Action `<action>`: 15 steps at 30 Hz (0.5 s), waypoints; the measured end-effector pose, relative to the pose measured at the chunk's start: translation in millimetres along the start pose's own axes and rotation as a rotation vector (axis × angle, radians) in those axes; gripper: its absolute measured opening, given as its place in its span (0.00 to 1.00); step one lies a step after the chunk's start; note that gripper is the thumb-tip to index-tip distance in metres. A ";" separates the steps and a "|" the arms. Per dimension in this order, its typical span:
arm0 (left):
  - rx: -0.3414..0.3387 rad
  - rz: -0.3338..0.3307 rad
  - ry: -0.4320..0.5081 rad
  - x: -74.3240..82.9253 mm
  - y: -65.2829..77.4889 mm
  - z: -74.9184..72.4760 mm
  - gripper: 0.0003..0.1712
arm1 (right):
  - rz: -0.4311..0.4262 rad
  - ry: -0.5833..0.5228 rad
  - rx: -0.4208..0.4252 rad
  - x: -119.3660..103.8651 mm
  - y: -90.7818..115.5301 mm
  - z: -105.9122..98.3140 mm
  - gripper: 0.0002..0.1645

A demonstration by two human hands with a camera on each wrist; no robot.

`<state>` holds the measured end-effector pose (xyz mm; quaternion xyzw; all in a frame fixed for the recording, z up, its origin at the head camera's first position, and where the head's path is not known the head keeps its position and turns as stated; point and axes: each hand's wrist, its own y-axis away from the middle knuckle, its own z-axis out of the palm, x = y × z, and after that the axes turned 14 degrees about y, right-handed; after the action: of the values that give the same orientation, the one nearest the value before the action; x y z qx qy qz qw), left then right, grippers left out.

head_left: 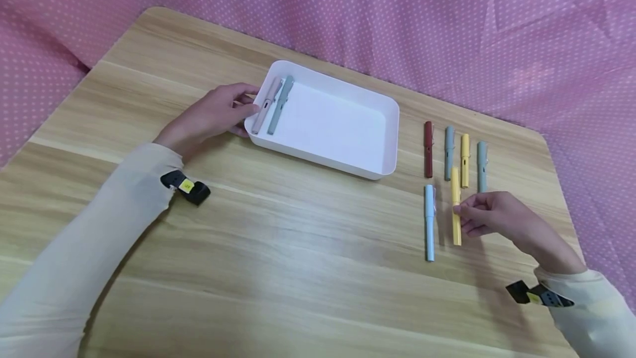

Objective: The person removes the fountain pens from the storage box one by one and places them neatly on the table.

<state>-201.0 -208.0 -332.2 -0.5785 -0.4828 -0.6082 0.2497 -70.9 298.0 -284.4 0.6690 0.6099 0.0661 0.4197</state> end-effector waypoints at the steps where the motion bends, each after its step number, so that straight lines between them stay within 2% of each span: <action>1: 0.000 -0.002 0.000 -0.1 0.0 0.0 0.30 | 0.011 0.006 -0.007 1.5 -0.1 1.1 0.23; 4: 0.003 -0.008 -0.004 -0.1 0.0 0.2 0.30 | 0.040 0.020 -0.028 5.0 1.0 5.1 0.23; 15: 0.014 -0.031 -0.016 2.0 -1.1 1.5 0.31 | 0.040 0.012 -0.065 15.4 0.9 19.5 0.19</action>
<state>-201.6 -205.7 -330.8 -0.5739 -0.4979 -0.6042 0.2403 -54.7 302.2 -302.8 0.6667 0.5964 0.0984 0.4360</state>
